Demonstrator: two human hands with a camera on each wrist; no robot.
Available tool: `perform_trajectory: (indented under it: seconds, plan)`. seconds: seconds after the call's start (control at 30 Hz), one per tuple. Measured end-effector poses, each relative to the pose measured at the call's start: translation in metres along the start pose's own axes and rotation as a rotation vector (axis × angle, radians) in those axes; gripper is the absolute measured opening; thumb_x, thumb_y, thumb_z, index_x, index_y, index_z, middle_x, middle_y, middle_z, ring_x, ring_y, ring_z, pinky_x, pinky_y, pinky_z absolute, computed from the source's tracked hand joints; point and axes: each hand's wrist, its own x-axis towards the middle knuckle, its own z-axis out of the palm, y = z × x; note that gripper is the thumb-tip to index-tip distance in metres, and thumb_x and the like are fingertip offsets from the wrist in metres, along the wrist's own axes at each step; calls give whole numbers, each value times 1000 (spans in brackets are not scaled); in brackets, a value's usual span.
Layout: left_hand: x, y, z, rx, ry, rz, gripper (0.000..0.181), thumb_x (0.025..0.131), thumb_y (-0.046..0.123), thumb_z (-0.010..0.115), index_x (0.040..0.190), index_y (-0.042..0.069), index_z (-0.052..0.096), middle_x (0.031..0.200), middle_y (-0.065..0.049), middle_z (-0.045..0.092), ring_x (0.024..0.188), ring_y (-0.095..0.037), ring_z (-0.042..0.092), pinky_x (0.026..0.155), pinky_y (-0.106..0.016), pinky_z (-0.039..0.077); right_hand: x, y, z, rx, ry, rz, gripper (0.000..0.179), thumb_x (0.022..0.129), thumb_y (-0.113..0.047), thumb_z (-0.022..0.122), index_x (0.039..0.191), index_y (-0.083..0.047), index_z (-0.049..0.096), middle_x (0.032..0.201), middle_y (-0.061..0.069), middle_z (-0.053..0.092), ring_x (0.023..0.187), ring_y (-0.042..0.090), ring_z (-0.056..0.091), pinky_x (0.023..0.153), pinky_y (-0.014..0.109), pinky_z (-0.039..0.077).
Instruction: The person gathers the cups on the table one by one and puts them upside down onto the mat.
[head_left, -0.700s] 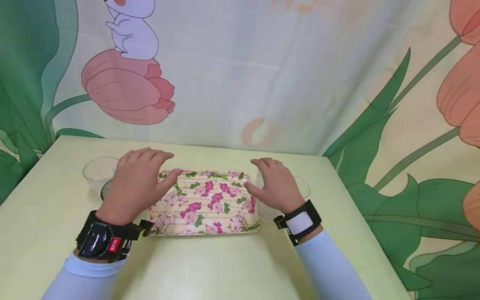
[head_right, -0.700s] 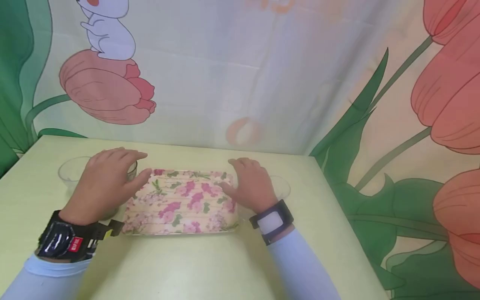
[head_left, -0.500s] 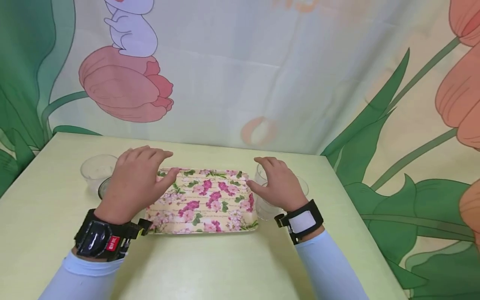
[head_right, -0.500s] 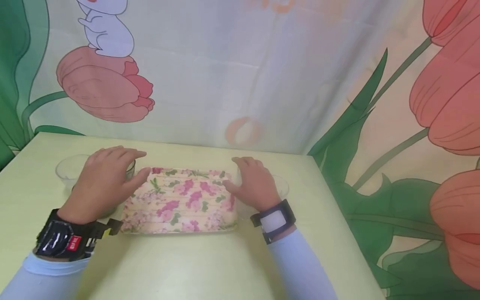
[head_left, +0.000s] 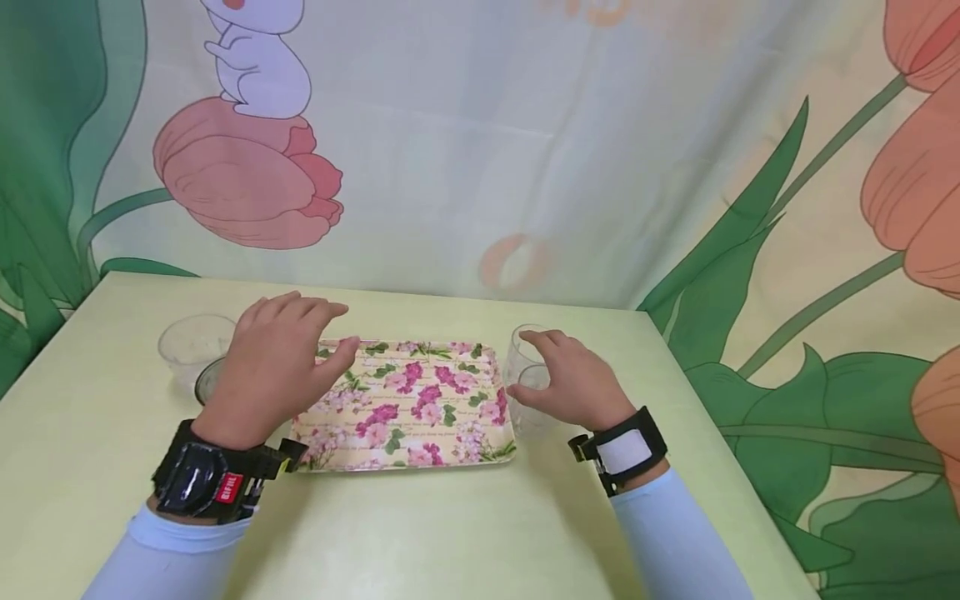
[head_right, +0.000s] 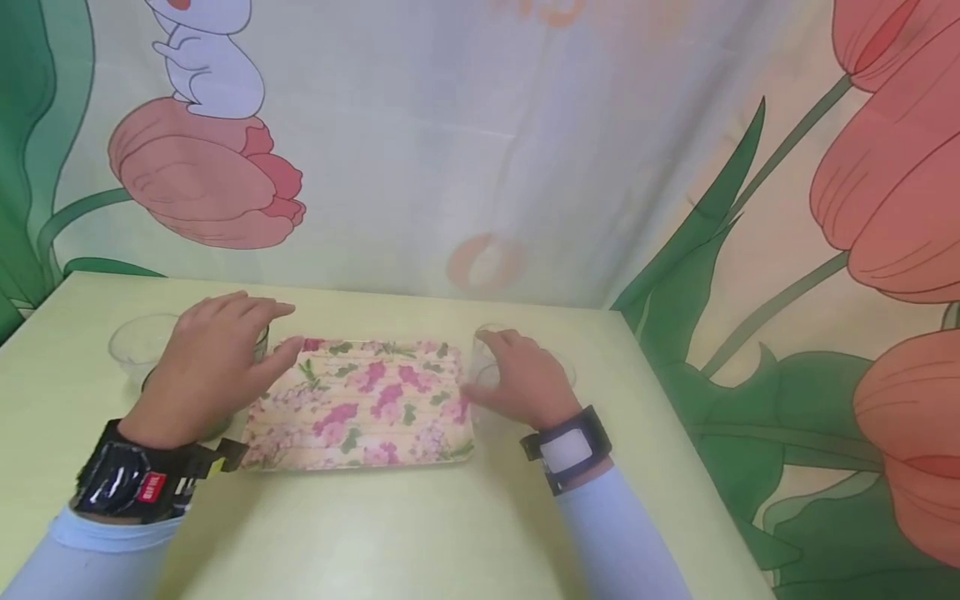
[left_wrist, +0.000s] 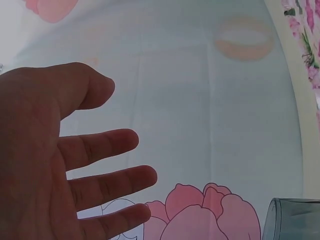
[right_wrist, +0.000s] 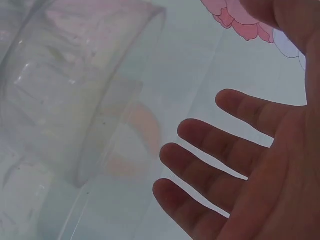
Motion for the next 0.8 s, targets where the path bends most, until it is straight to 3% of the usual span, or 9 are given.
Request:
perform_trajectory:
  seconds: [0.57,0.8]
  plan:
    - [-1,-1,3,2,-18,-1,46,96,38,61,130,8,64,130,-16,64,127,-40,52,111,-61,33,-7,11,11,-34,-97,26,84,78,-57,77,147,-18,49,137,12,58,118,30,61,95,50,53]
    - [-2,-1,4,0,-21,-18,50,95,39,61,134,7,61,139,-22,56,131,-43,49,111,-64,34,-6,14,14,-44,-111,27,86,77,-57,78,147,-18,49,135,11,59,118,30,61,95,49,53]
